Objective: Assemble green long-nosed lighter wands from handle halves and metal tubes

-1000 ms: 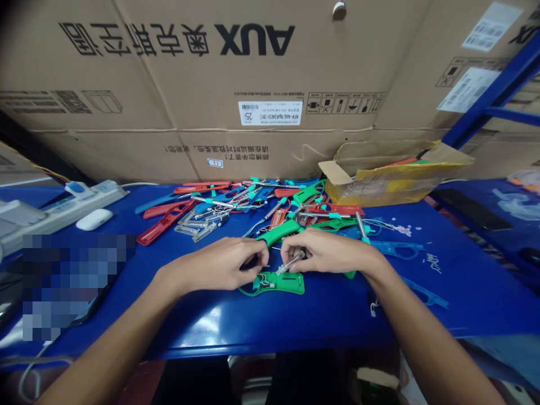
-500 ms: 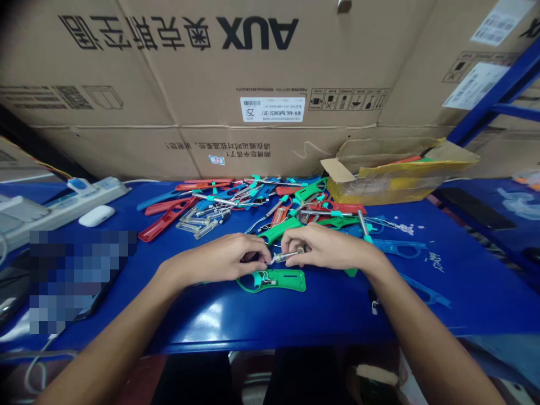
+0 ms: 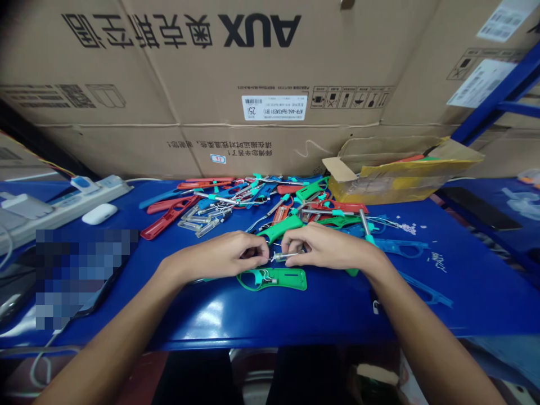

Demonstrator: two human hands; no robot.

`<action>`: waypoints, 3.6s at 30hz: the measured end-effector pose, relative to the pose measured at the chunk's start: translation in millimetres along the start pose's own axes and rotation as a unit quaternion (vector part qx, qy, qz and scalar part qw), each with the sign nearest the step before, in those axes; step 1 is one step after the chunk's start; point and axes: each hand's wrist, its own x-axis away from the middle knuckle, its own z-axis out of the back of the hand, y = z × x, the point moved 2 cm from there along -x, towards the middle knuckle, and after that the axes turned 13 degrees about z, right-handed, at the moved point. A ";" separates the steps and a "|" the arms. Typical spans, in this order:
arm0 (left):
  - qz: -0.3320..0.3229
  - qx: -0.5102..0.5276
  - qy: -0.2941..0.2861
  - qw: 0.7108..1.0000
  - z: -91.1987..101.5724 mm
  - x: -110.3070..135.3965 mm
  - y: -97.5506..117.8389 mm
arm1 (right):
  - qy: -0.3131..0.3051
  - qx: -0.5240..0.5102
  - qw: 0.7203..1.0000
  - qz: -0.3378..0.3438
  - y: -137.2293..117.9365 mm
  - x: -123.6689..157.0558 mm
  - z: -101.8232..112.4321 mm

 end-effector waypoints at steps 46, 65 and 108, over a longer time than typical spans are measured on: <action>-0.022 -0.011 0.016 1.000 -0.9 -0.6 -0.2 | -0.008 0.060 0.998 0.029 -5.8 -3.9 -6.8; -0.016 -0.020 0.021 0.999 2.7 2.4 -3.2 | -0.008 0.105 0.993 0.046 -7.5 -6.0 -16.3; 0.007 -0.058 0.144 0.988 4.3 27.2 -8.6 | 0.027 0.116 0.991 0.057 -16.9 -0.1 -18.0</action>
